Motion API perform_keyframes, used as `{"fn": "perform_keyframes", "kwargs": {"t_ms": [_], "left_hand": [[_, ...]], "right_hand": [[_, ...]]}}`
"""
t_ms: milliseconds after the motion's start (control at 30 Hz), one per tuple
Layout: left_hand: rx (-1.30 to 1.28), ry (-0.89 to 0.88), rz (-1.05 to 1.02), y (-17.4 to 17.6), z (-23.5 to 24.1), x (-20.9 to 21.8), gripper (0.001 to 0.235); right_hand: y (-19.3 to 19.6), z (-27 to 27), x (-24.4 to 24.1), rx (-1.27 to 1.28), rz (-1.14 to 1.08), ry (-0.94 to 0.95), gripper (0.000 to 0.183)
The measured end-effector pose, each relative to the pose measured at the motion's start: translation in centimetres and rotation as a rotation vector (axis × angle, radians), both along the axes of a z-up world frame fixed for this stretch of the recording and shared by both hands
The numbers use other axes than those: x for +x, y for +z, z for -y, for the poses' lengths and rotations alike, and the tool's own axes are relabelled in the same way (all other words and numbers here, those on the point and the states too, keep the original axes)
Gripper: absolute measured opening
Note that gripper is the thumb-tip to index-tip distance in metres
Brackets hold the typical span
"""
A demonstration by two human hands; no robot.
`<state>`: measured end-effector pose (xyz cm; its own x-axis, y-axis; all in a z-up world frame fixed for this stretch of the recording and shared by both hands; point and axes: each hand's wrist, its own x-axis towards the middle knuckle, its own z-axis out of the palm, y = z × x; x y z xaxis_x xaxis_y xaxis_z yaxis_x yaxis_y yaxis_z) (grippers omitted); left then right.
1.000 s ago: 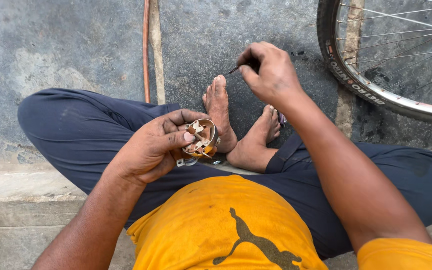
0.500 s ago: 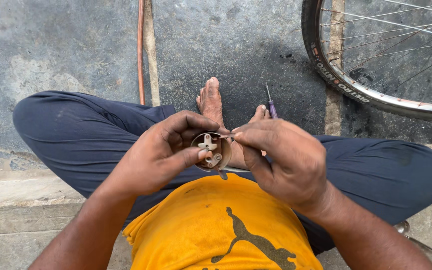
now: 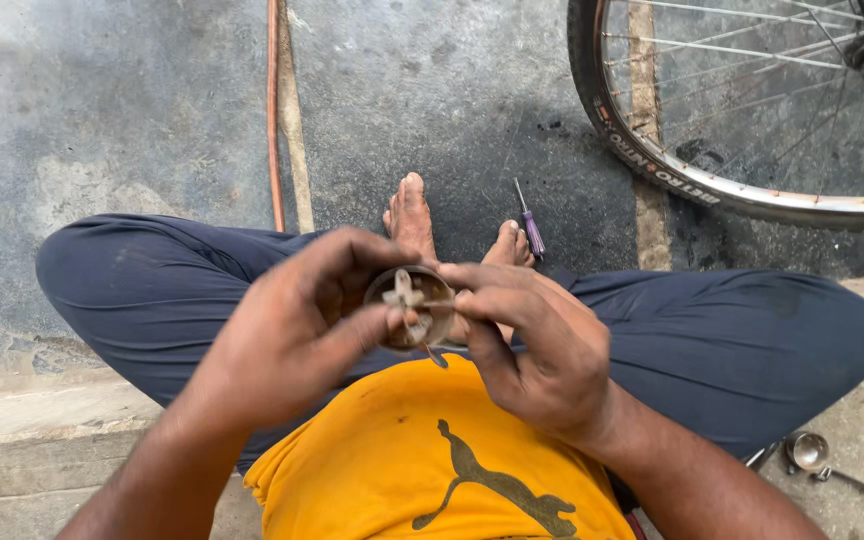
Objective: The person sits cross-legged on the ground and uses a screwdriver to adjust small components inside a circular metal housing. They repeatedly insert and remove a small metal pin while manipulating internal parts. The task involves precise hand movements and tool use.
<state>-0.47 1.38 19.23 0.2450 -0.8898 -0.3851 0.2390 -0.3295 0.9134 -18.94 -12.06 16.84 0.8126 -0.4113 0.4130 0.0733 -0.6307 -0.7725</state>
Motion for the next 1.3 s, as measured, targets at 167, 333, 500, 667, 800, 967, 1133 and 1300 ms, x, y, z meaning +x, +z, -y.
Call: {"fn": "perform_keyframes", "kwargs": {"t_ms": [167,333,500,667,800,967,1133,1300], "left_hand": [[0.034,0.052,-0.145,-1.3,0.2,0.8,0.035],[0.052,0.057,-0.218,-2.4,0.3,0.9,0.035],[-0.033,0.076,-0.398,-3.5,0.5,0.7,0.035],[-0.005,0.102,-0.547,-4.6,0.3,0.6,0.040],[0.030,0.093,-0.540,-5.0,0.2,0.6,0.038],[0.007,0.069,-0.530,-5.0,0.2,0.7,0.038],[0.056,0.048,-0.422,-4.9,0.4,0.7,0.037],[0.101,0.025,-0.319,-4.5,0.7,0.6,0.037]], "right_hand": [[-0.2,-0.3,-0.2,0.013,-0.031,-0.015,0.019],[0.0,-0.2,-0.5,0.032,-0.049,-0.030,0.016],[0.3,0.0,-0.7,-0.058,-0.079,-0.049,0.012],[0.3,0.3,-0.6,-0.079,-0.104,-0.005,0.011],[0.3,0.5,-0.4,-0.099,-0.111,0.018,0.011],[0.6,0.5,-0.2,-0.113,-0.110,0.021,0.011],[0.8,0.5,-0.3,-0.082,-0.138,0.000,0.011],[0.9,0.5,0.1,-0.167,-0.136,0.015,0.014]]}}
